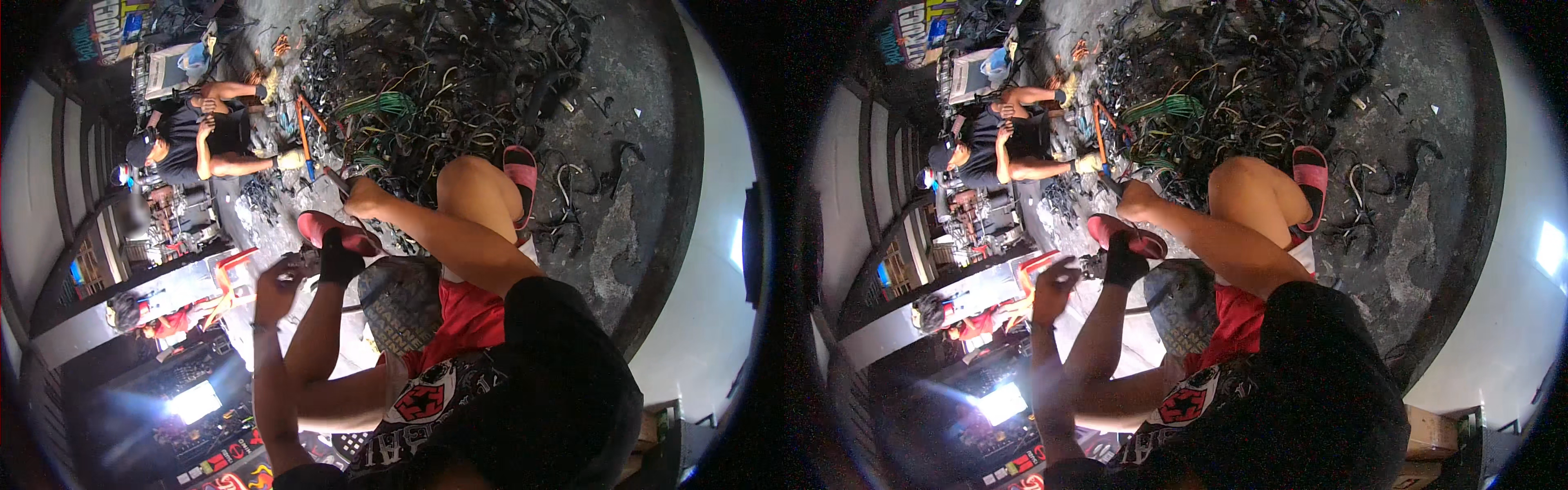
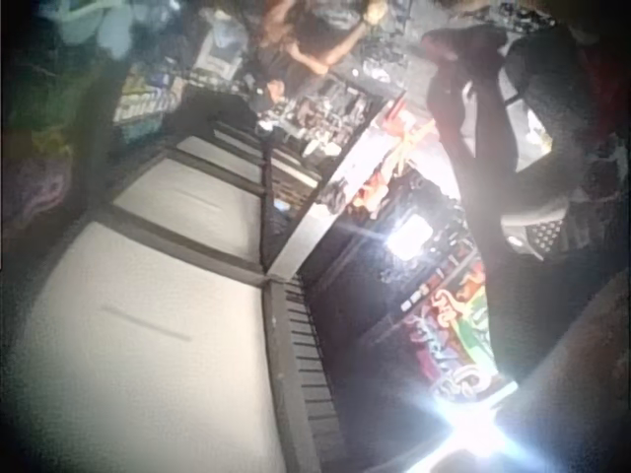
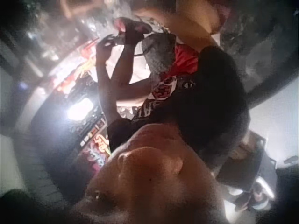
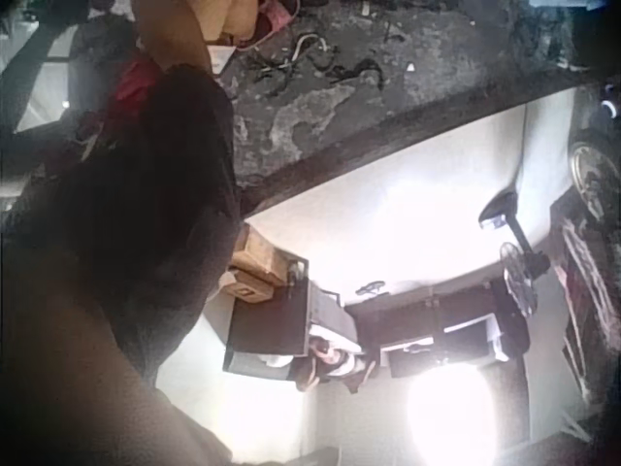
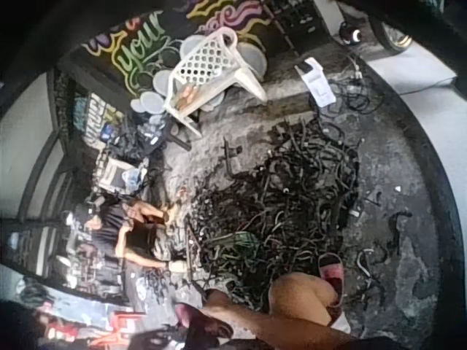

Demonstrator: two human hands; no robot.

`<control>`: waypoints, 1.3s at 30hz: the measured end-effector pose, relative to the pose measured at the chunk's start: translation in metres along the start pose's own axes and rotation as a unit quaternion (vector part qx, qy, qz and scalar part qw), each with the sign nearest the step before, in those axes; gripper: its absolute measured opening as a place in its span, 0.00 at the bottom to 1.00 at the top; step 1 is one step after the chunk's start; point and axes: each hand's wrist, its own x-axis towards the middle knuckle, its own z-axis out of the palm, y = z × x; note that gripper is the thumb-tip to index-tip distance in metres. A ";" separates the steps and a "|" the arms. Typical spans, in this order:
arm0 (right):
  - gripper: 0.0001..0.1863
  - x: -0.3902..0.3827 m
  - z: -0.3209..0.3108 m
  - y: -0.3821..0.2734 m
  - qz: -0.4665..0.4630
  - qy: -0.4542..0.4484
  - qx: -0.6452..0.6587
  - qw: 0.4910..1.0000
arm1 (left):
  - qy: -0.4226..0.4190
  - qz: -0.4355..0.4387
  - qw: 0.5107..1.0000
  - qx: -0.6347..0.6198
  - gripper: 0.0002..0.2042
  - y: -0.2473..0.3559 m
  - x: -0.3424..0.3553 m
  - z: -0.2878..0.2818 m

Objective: Repairing and sorting an automotive wiring harness using pliers and a utility knife.

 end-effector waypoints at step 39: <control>0.16 -0.006 -0.162 -0.013 0.074 0.341 -0.142 0.926 | 0.317 -0.023 0.934 0.161 0.14 -0.192 0.305 0.129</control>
